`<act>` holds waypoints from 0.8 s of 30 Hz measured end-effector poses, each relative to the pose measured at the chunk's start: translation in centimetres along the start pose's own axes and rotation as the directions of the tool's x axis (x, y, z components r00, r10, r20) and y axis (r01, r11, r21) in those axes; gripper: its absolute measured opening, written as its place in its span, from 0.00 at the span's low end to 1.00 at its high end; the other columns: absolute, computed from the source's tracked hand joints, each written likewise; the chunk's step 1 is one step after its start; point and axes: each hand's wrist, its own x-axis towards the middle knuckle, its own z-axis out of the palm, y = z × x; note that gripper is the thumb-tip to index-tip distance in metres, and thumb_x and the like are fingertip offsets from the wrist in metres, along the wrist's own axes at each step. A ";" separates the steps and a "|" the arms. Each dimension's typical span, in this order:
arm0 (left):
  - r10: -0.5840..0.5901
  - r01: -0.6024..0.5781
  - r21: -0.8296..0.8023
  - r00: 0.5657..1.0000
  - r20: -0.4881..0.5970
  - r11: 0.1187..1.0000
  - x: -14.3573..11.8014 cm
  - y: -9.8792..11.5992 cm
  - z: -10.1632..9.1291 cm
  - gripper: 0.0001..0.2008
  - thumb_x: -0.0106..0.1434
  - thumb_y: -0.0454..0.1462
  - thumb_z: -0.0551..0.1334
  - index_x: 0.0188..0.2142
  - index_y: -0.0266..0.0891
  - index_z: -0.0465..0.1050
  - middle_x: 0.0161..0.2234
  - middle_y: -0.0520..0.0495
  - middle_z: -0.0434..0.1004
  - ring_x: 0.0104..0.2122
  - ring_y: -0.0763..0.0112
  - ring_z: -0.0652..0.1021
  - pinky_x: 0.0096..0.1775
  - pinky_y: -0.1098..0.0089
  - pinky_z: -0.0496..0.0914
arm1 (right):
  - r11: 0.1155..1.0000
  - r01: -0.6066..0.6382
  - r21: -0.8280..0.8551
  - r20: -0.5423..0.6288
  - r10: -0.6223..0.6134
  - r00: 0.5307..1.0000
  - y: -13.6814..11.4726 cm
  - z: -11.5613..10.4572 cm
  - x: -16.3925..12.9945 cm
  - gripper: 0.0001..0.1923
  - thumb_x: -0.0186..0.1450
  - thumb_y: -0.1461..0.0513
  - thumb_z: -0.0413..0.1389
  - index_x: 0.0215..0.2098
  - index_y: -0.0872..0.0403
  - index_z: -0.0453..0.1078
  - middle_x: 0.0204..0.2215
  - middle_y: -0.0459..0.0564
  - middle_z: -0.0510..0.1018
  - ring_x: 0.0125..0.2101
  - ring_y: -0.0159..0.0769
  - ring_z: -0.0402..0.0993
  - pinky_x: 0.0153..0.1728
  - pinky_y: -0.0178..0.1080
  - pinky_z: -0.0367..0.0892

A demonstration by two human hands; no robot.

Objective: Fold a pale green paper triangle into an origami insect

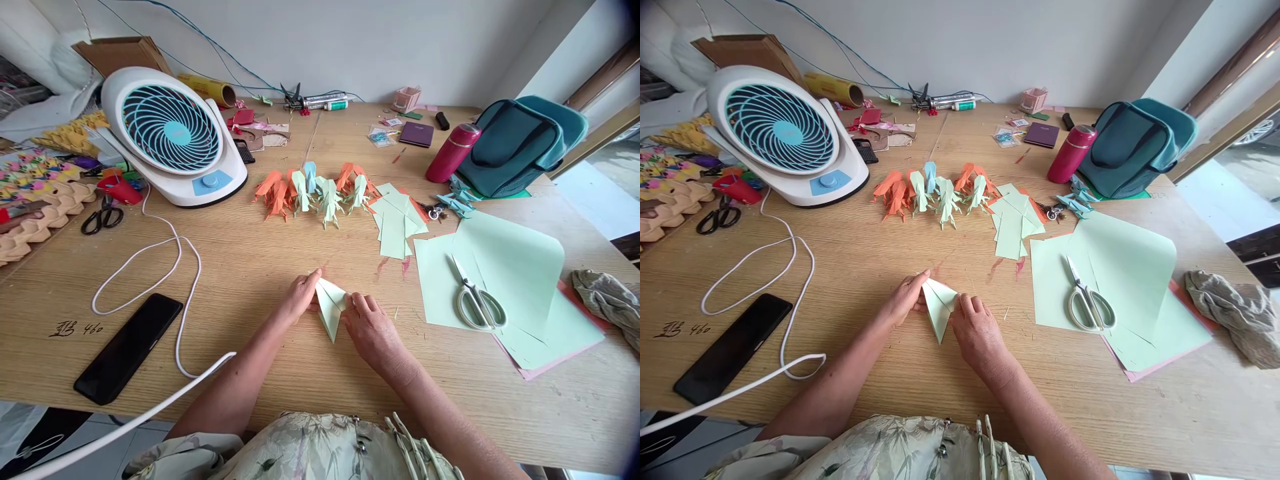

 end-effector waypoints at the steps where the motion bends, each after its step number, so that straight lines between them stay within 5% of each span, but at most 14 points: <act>1: -0.001 0.001 0.000 1.000 -0.005 1.000 0.0 0.0 0.0 0.27 0.61 0.56 0.55 0.34 0.35 0.79 0.26 0.44 0.80 0.30 0.61 0.80 0.30 0.67 0.74 | 1.000 0.020 -0.004 0.006 -0.020 1.000 0.2 -0.1 -0.1 0.10 0.67 0.68 0.52 0.43 0.56 0.73 0.48 0.61 0.71 0.42 0.48 0.64 0.40 0.46 0.69; 24: -0.014 0.014 0.002 1.000 -0.006 1.000 -0.4 0.3 0.2 0.28 0.61 0.55 0.54 0.35 0.32 0.81 0.30 0.41 0.82 0.33 0.59 0.80 0.32 0.68 0.73 | 0.992 0.112 -0.059 -0.137 -0.119 0.983 0.5 -0.6 -1.4 0.09 0.68 0.65 0.55 0.46 0.57 0.73 0.50 0.58 0.73 0.39 0.43 0.67 0.35 0.43 0.70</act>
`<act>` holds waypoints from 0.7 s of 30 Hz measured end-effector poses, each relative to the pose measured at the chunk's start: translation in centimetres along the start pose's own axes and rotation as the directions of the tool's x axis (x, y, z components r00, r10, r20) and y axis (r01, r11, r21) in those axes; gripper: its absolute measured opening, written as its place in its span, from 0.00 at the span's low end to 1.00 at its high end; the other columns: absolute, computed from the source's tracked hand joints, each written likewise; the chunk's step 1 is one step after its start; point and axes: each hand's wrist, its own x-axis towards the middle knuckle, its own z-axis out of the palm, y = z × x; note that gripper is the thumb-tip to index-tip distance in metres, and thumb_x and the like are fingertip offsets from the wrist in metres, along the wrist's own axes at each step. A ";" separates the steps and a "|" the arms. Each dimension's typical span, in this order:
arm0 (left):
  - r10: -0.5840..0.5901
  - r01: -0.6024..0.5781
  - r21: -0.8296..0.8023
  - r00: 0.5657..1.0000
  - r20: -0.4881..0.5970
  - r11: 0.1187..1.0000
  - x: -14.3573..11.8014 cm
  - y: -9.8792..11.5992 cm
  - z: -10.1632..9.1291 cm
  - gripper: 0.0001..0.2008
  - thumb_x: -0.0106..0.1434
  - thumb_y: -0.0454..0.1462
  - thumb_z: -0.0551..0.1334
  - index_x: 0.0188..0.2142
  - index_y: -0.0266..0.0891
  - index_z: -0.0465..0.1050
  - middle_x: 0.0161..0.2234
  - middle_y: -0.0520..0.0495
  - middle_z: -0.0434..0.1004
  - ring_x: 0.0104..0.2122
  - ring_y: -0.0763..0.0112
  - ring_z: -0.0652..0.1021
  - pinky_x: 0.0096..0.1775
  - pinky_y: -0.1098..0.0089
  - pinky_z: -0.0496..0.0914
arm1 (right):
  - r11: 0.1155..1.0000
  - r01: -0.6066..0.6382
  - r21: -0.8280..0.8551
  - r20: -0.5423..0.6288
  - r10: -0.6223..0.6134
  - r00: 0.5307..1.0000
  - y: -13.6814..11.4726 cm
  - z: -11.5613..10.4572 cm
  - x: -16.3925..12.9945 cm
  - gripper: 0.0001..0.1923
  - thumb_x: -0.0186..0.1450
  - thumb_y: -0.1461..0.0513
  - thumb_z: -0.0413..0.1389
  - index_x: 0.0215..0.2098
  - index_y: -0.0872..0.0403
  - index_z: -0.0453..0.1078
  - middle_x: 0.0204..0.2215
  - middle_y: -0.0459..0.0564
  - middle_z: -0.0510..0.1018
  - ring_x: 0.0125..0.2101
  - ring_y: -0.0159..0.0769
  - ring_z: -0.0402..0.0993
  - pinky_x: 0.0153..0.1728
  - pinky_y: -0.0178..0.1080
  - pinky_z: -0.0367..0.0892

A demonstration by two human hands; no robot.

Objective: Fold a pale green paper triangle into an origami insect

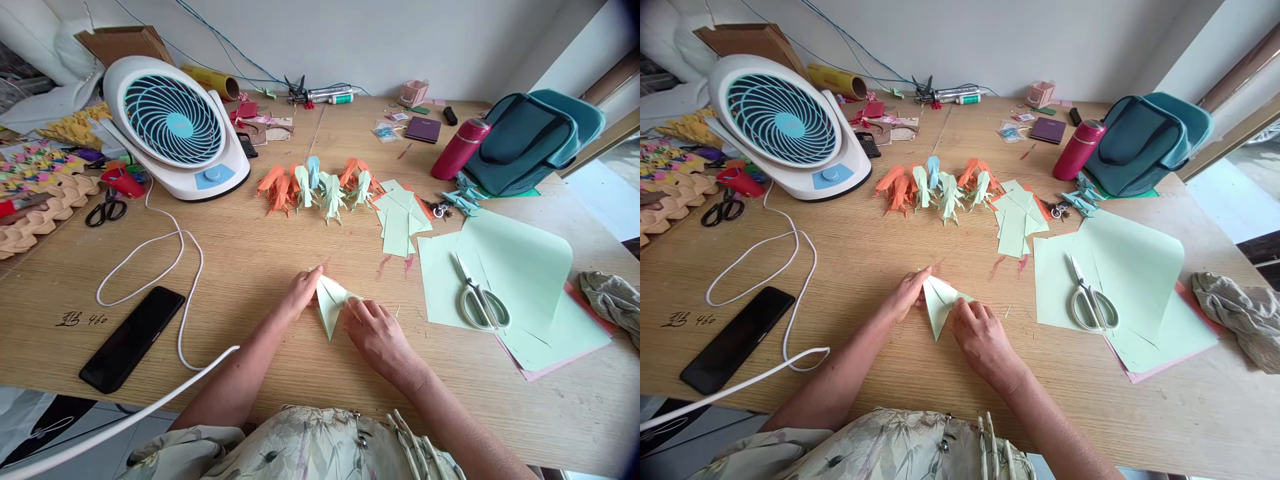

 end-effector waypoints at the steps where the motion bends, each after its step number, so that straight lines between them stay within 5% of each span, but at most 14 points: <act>1: 0.000 0.000 0.003 1.000 0.000 1.000 0.0 0.0 0.0 0.28 0.61 0.55 0.53 0.35 0.32 0.81 0.29 0.42 0.81 0.33 0.60 0.80 0.31 0.68 0.73 | 1.000 0.003 0.007 -0.003 -0.002 1.000 0.0 -0.1 -0.1 0.10 0.68 0.65 0.56 0.47 0.57 0.73 0.50 0.58 0.73 0.40 0.43 0.67 0.35 0.43 0.70; 8: 0.014 -0.014 0.005 1.000 0.003 1.000 0.3 -0.2 0.0 0.27 0.63 0.53 0.53 0.35 0.33 0.81 0.22 0.46 0.77 0.29 0.63 0.78 0.28 0.71 0.70 | 1.000 -0.008 0.019 0.001 0.008 1.000 -0.1 -0.3 -0.3 0.14 0.68 0.64 0.56 0.52 0.56 0.70 0.52 0.57 0.74 0.42 0.44 0.69 0.37 0.44 0.69; 21: 0.030 -0.030 0.000 0.999 0.034 1.000 -0.2 -0.3 -0.1 0.38 0.54 0.66 0.57 0.39 0.33 0.79 0.33 0.39 0.82 0.36 0.57 0.81 0.35 0.66 0.73 | 0.996 0.004 0.091 -0.027 -0.001 1.000 0.0 -1.0 -0.9 0.13 0.69 0.65 0.53 0.51 0.54 0.70 0.56 0.56 0.72 0.47 0.45 0.71 0.41 0.45 0.72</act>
